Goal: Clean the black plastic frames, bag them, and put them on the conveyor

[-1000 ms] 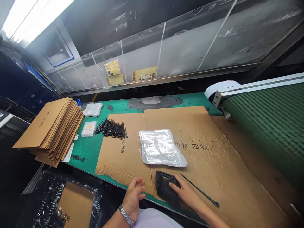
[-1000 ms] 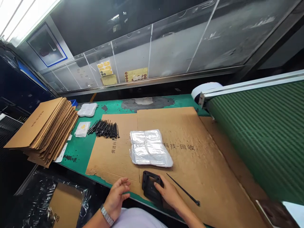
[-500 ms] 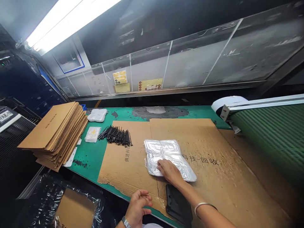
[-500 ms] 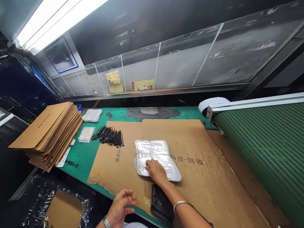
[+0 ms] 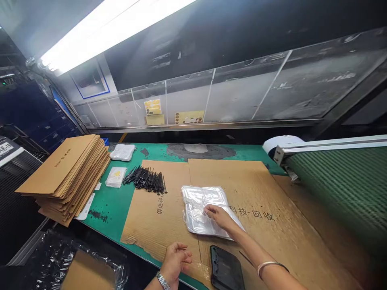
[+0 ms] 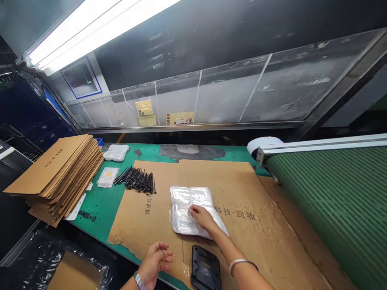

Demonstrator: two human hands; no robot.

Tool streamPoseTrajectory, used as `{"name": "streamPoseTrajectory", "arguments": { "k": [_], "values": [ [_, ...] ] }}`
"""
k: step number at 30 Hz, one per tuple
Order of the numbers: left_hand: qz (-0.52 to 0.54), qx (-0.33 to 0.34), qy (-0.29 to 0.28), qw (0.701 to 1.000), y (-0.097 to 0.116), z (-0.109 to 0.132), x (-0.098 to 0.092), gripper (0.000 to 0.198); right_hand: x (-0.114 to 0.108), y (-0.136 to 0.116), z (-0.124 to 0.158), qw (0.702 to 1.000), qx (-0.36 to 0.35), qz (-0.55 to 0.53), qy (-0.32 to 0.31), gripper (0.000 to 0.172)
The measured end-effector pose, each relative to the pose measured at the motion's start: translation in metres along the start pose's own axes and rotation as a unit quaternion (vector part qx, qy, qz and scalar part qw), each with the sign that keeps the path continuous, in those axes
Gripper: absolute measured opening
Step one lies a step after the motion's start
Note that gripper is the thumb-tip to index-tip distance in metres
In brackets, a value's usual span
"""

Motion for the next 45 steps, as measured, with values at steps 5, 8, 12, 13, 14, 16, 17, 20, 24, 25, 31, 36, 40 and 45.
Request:
{"name": "streamPoseTrajectory", "arguments": {
  "k": [5,8,12,13,14,16,17,20,24,25,31,36,40,45],
  "values": [
    [-0.071,0.061,0.014,0.996,0.028,-0.035,0.012,0.034,-0.025,-0.012,0.005,0.989,-0.037,-0.134,0.041,0.025],
    [-0.117,0.132,-0.009,0.984,0.06,-0.049,0.033,0.044,-0.032,-0.03,0.012,0.976,-0.073,-0.2,0.051,0.027],
    [-0.173,0.244,-0.073,0.951,0.112,-0.048,0.069,0.068,-0.017,-0.064,0.034,0.96,-0.119,-0.252,0.006,0.032],
    [-0.185,0.262,-0.095,0.942,0.123,-0.046,0.078,0.071,-0.01,-0.072,0.04,0.957,-0.128,-0.262,-0.012,0.034],
    [-0.197,0.271,-0.121,0.934,0.131,-0.046,0.086,0.072,-0.003,-0.08,0.047,0.953,-0.135,-0.27,-0.028,0.035],
    [-0.22,0.263,-0.173,0.924,0.138,-0.047,0.101,0.059,0.008,-0.089,0.061,0.947,-0.138,-0.286,-0.05,0.039],
    [-0.23,0.25,-0.195,0.92,0.138,-0.049,0.107,0.048,0.012,-0.091,0.067,0.945,-0.135,-0.295,-0.054,0.043],
    [-0.255,0.218,-0.227,0.914,0.134,-0.05,0.115,0.039,0.019,-0.088,0.084,0.941,-0.107,-0.316,-0.057,0.057],
    [-0.293,0.207,-0.237,0.903,0.133,-0.04,0.116,0.043,0.028,-0.081,0.108,0.946,-0.066,-0.304,-0.095,0.058],
    [-0.307,0.208,-0.24,0.897,0.134,-0.036,0.117,0.042,0.03,-0.08,0.114,0.946,-0.06,-0.298,-0.108,0.055],
    [-0.371,0.201,-0.261,0.868,0.139,-0.018,0.118,0.039,0.037,-0.071,0.133,0.95,-0.044,-0.281,-0.13,0.054],
    [-0.389,0.19,-0.264,0.862,0.132,-0.014,0.118,0.047,0.046,-0.064,0.132,0.959,-0.053,-0.256,-0.11,0.061],
    [-0.387,0.184,-0.27,0.862,0.126,-0.011,0.117,0.056,0.042,-0.058,0.134,0.962,-0.057,-0.259,-0.065,0.061],
    [-0.386,0.181,-0.282,0.86,0.123,-0.005,0.116,0.056,0.052,-0.052,0.141,0.969,-0.035,-0.225,-0.101,0.062]
  ]
}}
Point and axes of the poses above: each hand's wrist, its own z-axis away from the middle knuckle, its own x-axis out of the palm, y = z × x, the point moved 10 cm from there along -z, towards the middle knuckle, and after that the axes turned 11 degrees about -y, right-handed, at the moved point
